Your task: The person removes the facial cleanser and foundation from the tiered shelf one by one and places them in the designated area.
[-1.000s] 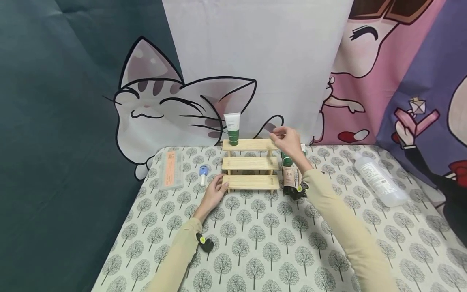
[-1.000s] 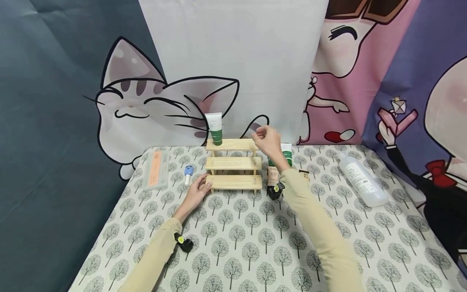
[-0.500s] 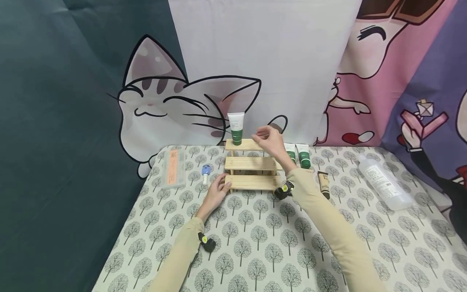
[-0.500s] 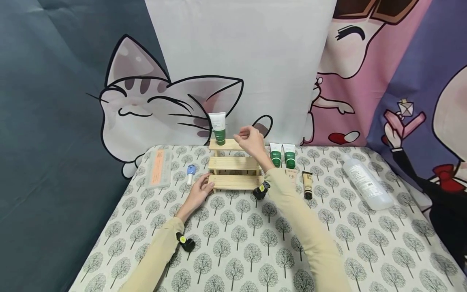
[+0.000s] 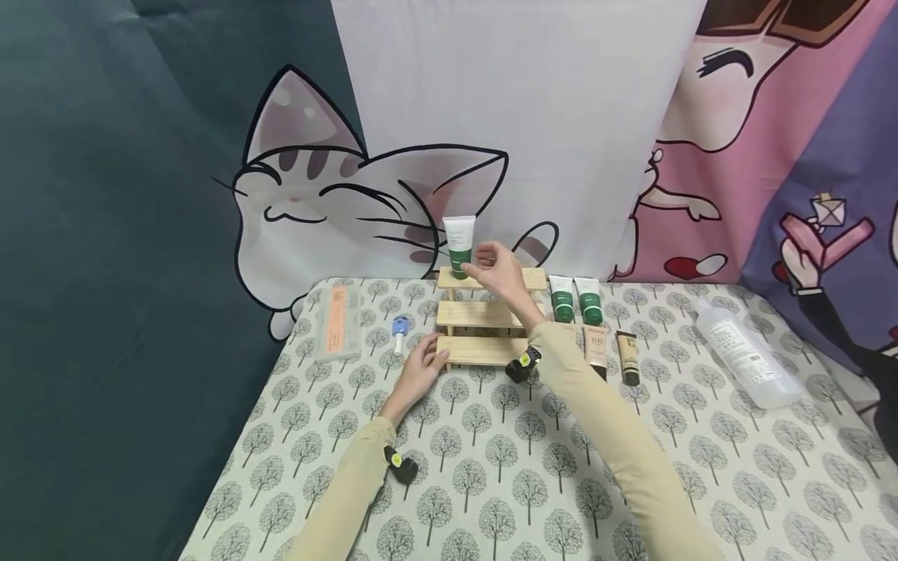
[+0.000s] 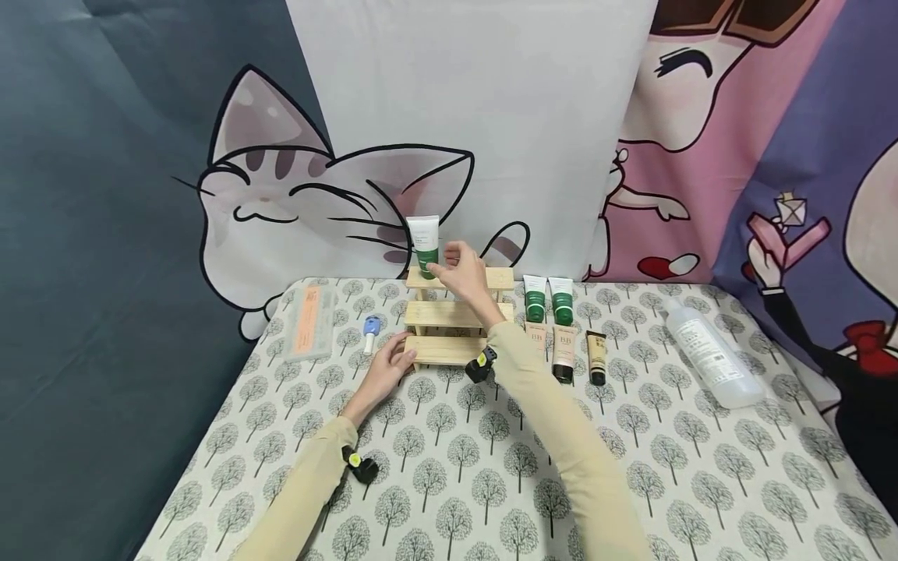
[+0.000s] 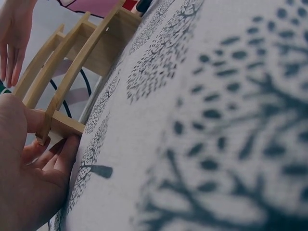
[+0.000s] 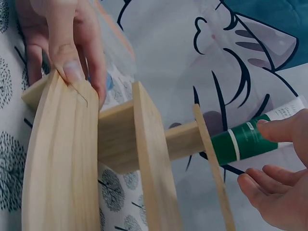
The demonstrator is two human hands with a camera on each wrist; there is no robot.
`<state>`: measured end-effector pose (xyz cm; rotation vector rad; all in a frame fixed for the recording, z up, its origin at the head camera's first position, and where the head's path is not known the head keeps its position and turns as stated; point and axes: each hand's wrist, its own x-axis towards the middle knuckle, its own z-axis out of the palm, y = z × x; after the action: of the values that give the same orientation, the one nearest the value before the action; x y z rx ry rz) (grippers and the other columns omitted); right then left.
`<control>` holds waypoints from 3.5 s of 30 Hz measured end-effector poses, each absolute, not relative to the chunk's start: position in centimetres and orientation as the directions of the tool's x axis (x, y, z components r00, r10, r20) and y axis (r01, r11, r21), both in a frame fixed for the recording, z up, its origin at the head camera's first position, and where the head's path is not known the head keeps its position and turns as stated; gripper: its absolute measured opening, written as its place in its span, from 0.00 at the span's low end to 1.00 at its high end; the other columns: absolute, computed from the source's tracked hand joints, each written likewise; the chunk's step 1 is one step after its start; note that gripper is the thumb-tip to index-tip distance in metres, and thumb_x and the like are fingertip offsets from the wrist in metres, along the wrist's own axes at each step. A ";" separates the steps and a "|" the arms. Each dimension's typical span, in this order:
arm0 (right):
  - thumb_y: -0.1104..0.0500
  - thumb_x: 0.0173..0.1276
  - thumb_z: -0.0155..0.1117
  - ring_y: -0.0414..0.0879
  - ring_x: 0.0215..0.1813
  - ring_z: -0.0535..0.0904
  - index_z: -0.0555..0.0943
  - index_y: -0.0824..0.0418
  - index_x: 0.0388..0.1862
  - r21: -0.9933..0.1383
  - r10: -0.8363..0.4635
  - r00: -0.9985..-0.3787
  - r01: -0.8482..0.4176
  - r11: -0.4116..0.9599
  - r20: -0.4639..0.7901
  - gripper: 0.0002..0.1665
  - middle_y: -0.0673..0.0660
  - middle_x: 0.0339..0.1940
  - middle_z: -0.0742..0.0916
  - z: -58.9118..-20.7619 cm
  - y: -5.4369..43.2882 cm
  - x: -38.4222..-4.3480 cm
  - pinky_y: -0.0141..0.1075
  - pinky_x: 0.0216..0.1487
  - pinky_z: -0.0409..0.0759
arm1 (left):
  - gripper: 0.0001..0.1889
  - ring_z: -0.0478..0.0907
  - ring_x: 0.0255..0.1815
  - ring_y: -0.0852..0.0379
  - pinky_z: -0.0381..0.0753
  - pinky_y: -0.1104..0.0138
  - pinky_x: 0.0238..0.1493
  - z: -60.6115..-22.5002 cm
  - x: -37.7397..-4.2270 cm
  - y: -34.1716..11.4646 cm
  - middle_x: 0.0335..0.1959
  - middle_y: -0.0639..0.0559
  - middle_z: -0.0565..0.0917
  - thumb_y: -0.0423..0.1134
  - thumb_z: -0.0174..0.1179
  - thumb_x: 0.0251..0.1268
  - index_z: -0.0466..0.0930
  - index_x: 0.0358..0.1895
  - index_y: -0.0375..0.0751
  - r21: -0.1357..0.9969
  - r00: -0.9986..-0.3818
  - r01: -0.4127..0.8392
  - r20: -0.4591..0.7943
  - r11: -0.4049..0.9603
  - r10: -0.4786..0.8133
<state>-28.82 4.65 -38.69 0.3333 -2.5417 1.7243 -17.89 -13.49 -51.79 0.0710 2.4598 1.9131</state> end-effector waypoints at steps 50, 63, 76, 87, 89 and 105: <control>0.61 0.73 0.64 0.59 0.60 0.83 0.70 0.66 0.65 -0.881 0.010 -0.963 -0.240 0.409 0.268 0.25 0.68 0.60 0.84 -38.5 9.6 -30.2 0.48 0.66 0.83 | 0.28 0.74 0.69 0.37 0.76 0.53 0.72 -51.8 -17.9 -13.6 0.69 0.32 0.73 0.37 0.56 0.76 0.63 0.75 0.36 0.964 -0.999 0.001 -0.011 0.264 0.042; 0.62 0.72 0.63 0.61 0.61 0.81 0.70 0.69 0.63 -0.866 0.095 -0.961 -0.190 0.463 0.262 0.24 0.69 0.60 0.82 -38.6 15.3 -30.6 0.49 0.66 0.82 | 0.29 0.73 0.70 0.36 0.76 0.52 0.73 -51.8 -18.1 -13.6 0.70 0.31 0.71 0.37 0.56 0.76 0.61 0.76 0.35 0.966 -0.998 -0.005 -0.021 0.259 0.059; 0.60 0.72 0.63 0.63 0.58 0.83 0.71 0.71 0.62 -0.821 0.171 -0.951 -0.121 0.558 0.257 0.25 0.71 0.59 0.83 -39.5 21.3 -29.9 0.52 0.63 0.84 | 0.28 0.75 0.68 0.38 0.76 0.54 0.73 -52.2 -18.2 -13.4 0.68 0.34 0.74 0.37 0.57 0.75 0.64 0.75 0.38 0.961 -0.999 -0.001 -0.011 0.278 0.036; 0.58 0.71 0.63 0.63 0.56 0.80 0.70 0.72 0.63 -0.784 0.216 -0.953 -0.036 0.620 0.214 0.28 0.72 0.57 0.82 -41.4 25.3 -29.3 0.55 0.67 0.76 | 0.28 0.74 0.69 0.37 0.76 0.53 0.73 -51.9 -18.1 -13.4 0.69 0.32 0.73 0.36 0.56 0.75 0.64 0.75 0.37 0.963 -0.999 -0.011 -0.022 0.268 0.038; 0.56 0.72 0.63 0.62 0.55 0.79 0.70 0.73 0.63 -0.778 0.222 -0.955 -0.016 0.628 0.199 0.29 0.72 0.56 0.82 -41.9 26.0 -29.2 0.54 0.65 0.77 | 0.28 0.74 0.69 0.37 0.76 0.53 0.73 -51.9 -18.0 -13.4 0.69 0.32 0.73 0.37 0.56 0.75 0.63 0.75 0.38 0.962 -0.999 -0.012 -0.023 0.271 0.038; 0.47 0.71 0.63 0.63 0.53 0.79 0.73 0.75 0.61 -0.740 0.254 -0.965 0.121 0.662 0.069 0.35 0.72 0.54 0.83 -45.3 29.2 -29.3 0.47 0.55 0.79 | 0.29 0.74 0.69 0.36 0.76 0.53 0.72 -51.9 -18.1 -13.4 0.69 0.31 0.72 0.35 0.56 0.76 0.62 0.76 0.35 0.969 -0.999 -0.010 -0.020 0.246 0.037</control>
<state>-29.28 29.22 -45.28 -0.3083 -2.7092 1.1880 -18.08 -13.36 -51.90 0.0265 2.4491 1.9053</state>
